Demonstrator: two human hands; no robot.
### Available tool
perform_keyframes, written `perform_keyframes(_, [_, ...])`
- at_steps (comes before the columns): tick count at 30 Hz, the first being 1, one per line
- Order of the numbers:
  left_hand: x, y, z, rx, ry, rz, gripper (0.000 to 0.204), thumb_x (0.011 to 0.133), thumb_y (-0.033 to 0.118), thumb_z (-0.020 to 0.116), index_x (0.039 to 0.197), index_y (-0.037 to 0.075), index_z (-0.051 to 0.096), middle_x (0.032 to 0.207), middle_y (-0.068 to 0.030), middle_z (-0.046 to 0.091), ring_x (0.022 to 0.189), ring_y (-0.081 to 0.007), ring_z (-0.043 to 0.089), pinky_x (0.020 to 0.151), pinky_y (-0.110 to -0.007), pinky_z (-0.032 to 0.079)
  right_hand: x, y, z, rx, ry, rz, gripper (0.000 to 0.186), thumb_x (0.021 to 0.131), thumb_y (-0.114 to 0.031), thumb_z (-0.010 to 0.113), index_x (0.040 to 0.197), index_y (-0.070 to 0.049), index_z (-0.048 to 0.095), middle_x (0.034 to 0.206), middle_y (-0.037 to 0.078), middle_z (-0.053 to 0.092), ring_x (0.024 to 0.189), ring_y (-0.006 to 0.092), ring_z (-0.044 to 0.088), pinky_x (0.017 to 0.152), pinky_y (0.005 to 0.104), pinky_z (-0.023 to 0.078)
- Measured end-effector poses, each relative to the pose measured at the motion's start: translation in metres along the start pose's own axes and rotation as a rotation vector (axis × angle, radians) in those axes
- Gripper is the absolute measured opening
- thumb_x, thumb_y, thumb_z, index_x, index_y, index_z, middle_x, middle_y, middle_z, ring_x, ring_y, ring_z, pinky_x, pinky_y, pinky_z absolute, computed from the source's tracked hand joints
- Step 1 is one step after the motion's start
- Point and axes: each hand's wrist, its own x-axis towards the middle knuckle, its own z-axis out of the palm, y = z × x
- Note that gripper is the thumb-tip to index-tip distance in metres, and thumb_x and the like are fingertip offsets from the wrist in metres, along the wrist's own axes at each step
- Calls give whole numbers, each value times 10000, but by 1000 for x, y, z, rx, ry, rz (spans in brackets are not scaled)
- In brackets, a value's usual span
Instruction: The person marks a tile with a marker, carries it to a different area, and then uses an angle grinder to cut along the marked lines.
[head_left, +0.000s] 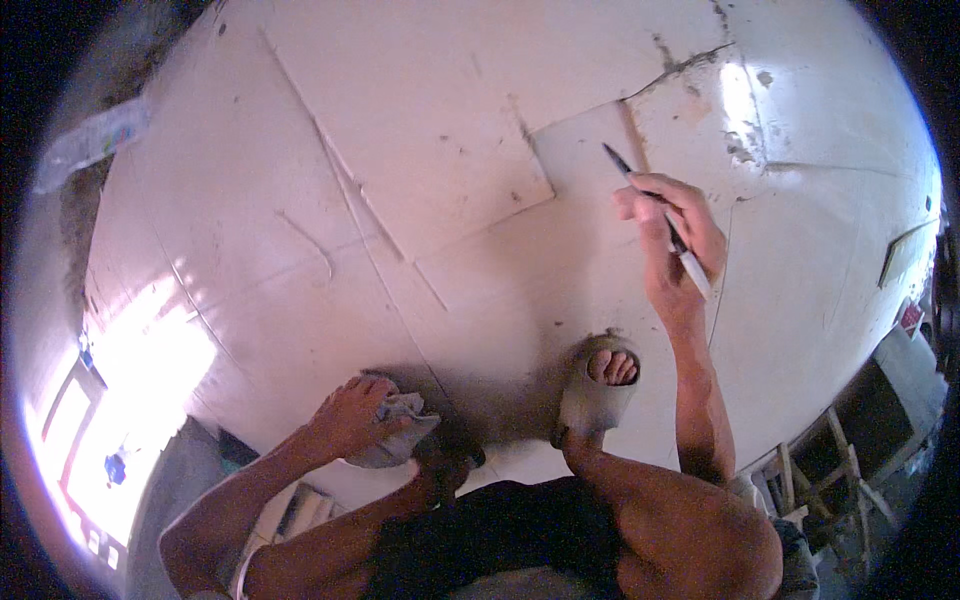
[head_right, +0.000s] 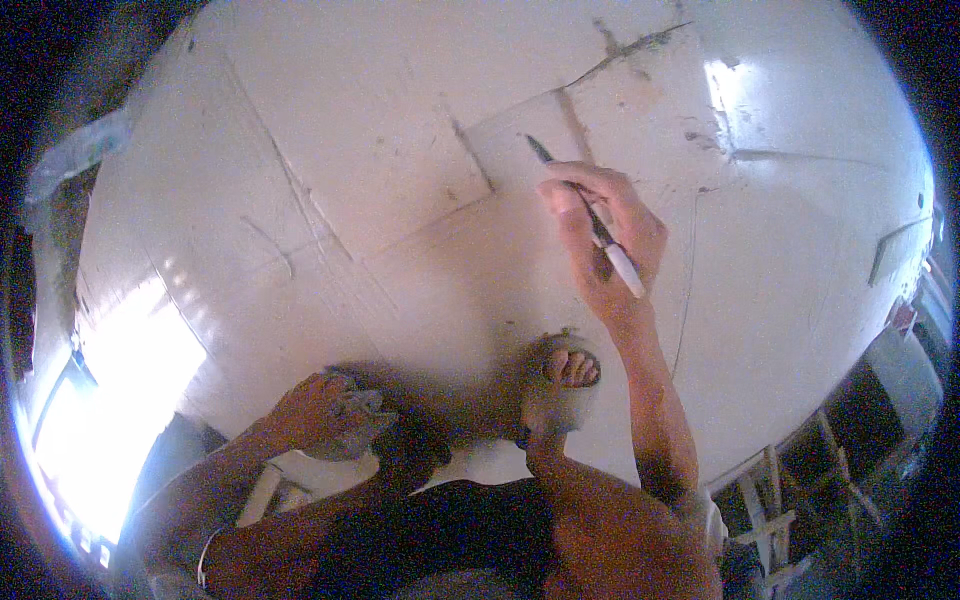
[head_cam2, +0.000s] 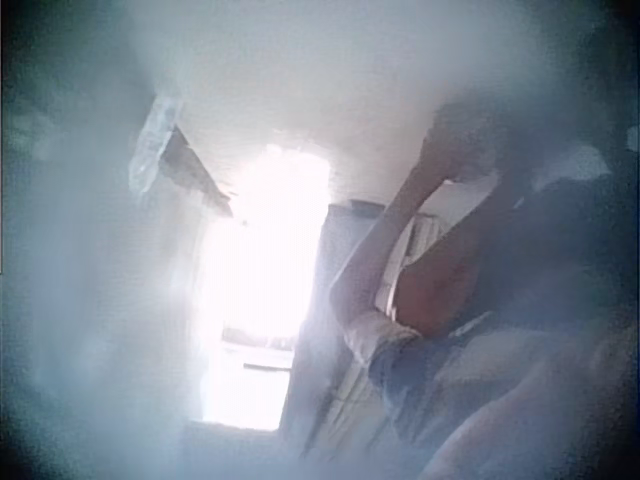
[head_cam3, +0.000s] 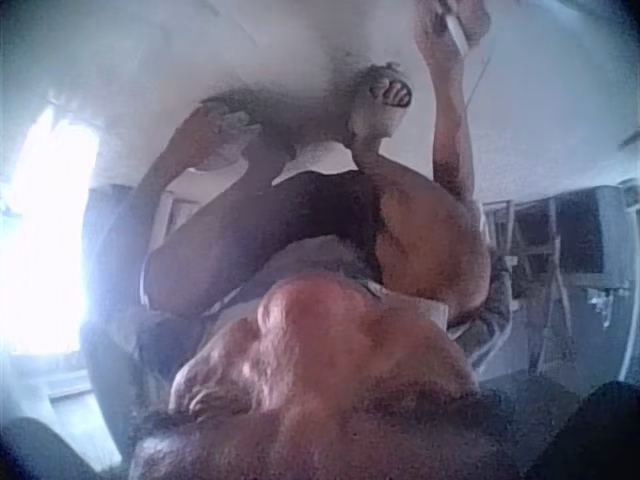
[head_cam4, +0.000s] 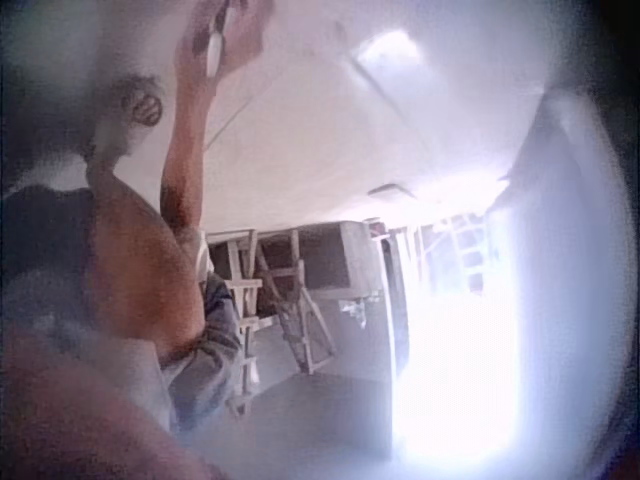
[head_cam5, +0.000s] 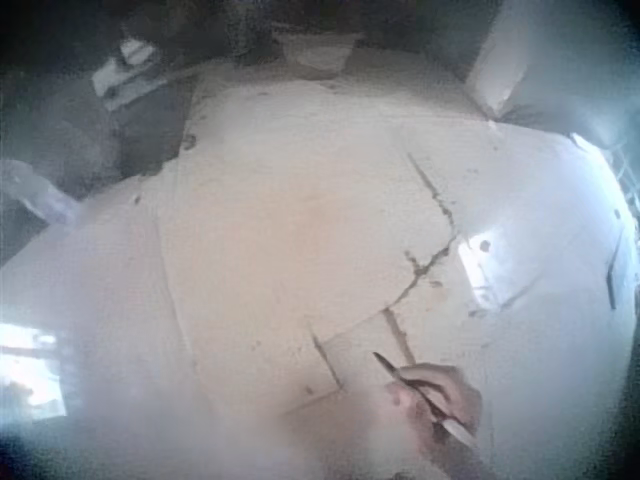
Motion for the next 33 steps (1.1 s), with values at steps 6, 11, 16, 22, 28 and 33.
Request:
perform_keyframes(6, [12,10,1,212,194,-6,555,935,519,661,1183,23,647,1206,-205,666,1162,-405,607,978,-544,478,-16,17,-2,-310,0,-247,233,971,-36,702,1181,28,624,1025,144,724,870,155,691,810,297,563])
perform_keyframes(11, [41,47,-55,-222,617,-55,330,982,310,646,1028,-13,690,981,-195,732,941,-376,707,865,-448,542,-24,-2,3,-101,55,-116,227,979,-56,697,1185,25,643,1028,150,724,860,169,709,804,309,573])
perform_keyframes(16, [63,58,-89,-667,1073,-122,315,1004,299,663,1055,-8,712,913,-165,756,788,-265,752,734,-408,556,-63,-18,29,-277,-306,-252,214,943,-67,738,1139,-1,681,996,144,744,847,194,723,773,313,576])
perform_keyframes(22, [107,68,-54,-836,1497,22,317,997,281,674,1108,-9,737,857,-171,749,730,-214,728,719,-362,549,-99,-22,85,-72,-368,-248,256,885,-26,746,1132,-88,718,997,131,742,853,262,744,748,349,583])
perform_keyframes(28, [110,67,-47,-938,1461,-19,322,950,286,704,987,-29,757,763,-223,716,716,-282,728,712,-387,544,-108,-18,101,-192,-479,-275,207,922,-17,744,1124,-22,699,981,131,761,867,180,747,782,312,589])
perform_keyframes(33, [102,45,-62,-836,1340,8,396,916,371,732,1004,-12,779,844,-174,755,777,-250,729,752,-360,548,-105,-20,122,-260,-447,-339,233,897,-55,765,1124,-77,715,992,107,762,834,203,753,733,315,588])
